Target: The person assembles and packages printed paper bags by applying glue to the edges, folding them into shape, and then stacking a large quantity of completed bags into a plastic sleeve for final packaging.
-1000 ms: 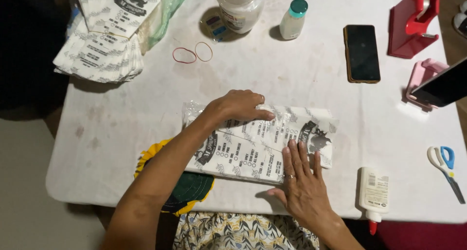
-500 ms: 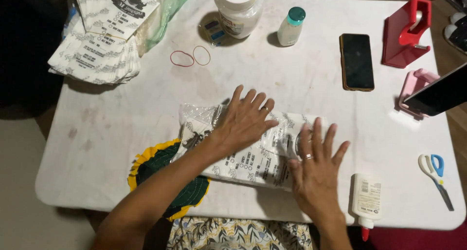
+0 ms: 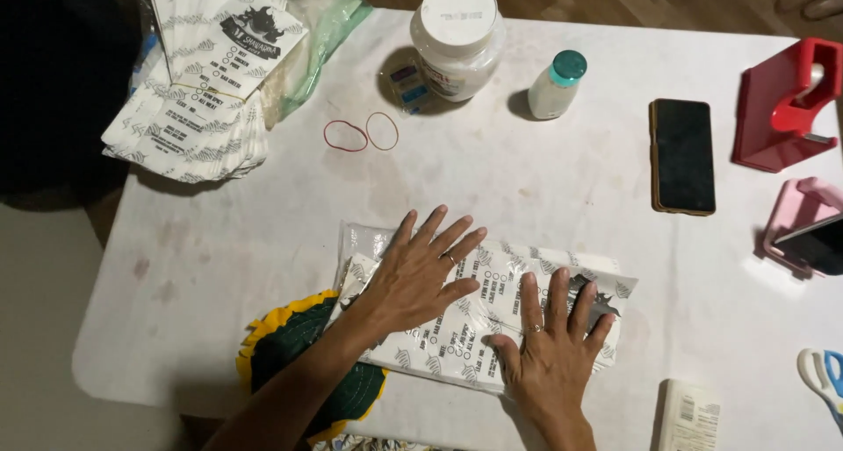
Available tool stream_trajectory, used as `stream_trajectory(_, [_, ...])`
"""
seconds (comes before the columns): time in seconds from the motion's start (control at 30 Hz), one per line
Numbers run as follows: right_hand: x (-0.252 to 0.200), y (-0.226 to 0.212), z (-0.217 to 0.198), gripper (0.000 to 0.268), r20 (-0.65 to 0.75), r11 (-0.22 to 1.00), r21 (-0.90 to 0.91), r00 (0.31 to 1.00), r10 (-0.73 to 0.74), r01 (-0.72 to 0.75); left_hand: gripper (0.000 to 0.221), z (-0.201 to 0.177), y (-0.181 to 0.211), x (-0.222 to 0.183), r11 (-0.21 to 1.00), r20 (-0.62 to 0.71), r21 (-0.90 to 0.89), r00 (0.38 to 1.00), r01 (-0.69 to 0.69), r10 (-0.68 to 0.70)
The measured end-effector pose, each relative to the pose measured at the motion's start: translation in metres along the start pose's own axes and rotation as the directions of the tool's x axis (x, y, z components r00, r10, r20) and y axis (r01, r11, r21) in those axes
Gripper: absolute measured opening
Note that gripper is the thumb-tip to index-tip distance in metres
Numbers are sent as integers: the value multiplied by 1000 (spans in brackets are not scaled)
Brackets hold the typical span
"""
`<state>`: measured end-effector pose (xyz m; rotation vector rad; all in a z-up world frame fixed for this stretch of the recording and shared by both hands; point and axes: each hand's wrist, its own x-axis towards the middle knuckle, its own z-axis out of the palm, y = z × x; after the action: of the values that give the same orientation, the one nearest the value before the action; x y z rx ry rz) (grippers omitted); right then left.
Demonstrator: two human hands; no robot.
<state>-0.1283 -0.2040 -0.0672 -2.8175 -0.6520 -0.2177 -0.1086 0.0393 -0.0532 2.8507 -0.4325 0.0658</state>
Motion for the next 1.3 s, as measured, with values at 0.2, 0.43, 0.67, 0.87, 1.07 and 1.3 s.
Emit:
stream_trajectory(0.2, [1,-3,-3,83,-68,1000,13,998,11,-10,81,6,-1,1,989,-38,149,999,0,6])
stream_trajectory(0.43, [-3,22,-47,66,-16,755,622,960,279,-209,104,-20,13,-3,1000,23,-7,1000,4,-4])
stream_trajectory(0.67, [12,16,-83,81,359,411,564,661,660,-716,129,-15,112,-22,980,90,198,996,8,-27])
stream_trajectory(0.87, [14,-2,-91,90,471,473,531,709,525,-703,142,18,112,-16,981,36,186,998,-60,54])
stream_trajectory(1.07, [26,-1,-97,66,454,462,453,643,616,-762,123,4,113,-13,994,98,68,992,-81,74])
stream_trajectory(1.3, [26,35,-84,90,205,772,373,857,472,-515,82,-57,-6,-17,950,245,-61,928,305,-282])
